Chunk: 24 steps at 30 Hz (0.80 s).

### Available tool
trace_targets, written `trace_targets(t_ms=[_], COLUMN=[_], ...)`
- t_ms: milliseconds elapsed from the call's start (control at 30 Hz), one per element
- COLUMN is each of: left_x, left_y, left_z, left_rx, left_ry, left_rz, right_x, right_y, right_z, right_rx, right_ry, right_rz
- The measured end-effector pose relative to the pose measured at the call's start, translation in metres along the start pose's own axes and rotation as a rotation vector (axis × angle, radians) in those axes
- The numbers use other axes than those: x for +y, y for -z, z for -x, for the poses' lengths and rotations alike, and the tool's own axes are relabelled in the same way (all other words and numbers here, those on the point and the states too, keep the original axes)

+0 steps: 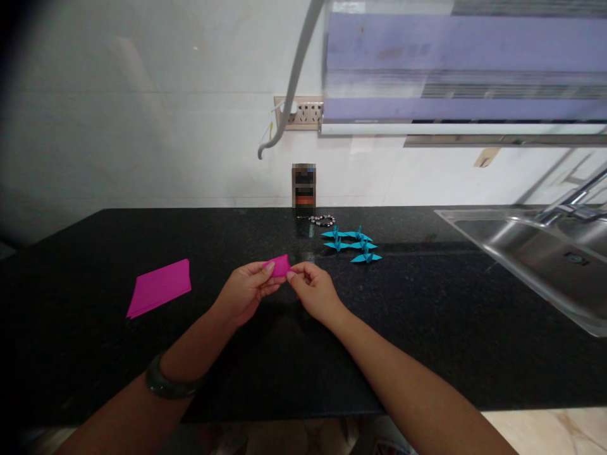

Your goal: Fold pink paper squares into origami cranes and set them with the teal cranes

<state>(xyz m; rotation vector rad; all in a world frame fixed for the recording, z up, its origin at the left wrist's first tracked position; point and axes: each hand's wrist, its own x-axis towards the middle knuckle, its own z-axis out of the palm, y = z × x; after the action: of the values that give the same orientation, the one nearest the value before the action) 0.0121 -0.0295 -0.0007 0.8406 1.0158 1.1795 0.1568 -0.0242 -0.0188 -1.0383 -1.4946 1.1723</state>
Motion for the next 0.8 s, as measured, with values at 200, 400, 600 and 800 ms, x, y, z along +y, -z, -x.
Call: trace_targets(t_ms=[200, 400, 600, 800], left_x=[-0.0009, -0.0022, -0.0033, -0.0021], left_y=[0.0006, 0.0028, 0.0034, 0.0014], left_z=[0.0002, -0.0006, -0.0014, 0.0004], left_rx=[-0.021, -0.019, -0.053, -0.079], left_ry=[0.011, 0.019, 0.027, 0.056], left_rz=[-0.099, -0.119, -0.135, -0.109], right_x=[0.003, 0.005, 0.0048, 0.005], right_y=[0.0041, 0.0054, 0.0055, 0.0046], right_z=[-0.004, -0.0034, -0.0021, -0.0024], right_rx=[0.036, -0.069, -0.11, -0.097], right_ry=[0.011, -0.033, -0.028, -0.088], right_rz=[-0.041, -0.095, -0.116, -0.208])
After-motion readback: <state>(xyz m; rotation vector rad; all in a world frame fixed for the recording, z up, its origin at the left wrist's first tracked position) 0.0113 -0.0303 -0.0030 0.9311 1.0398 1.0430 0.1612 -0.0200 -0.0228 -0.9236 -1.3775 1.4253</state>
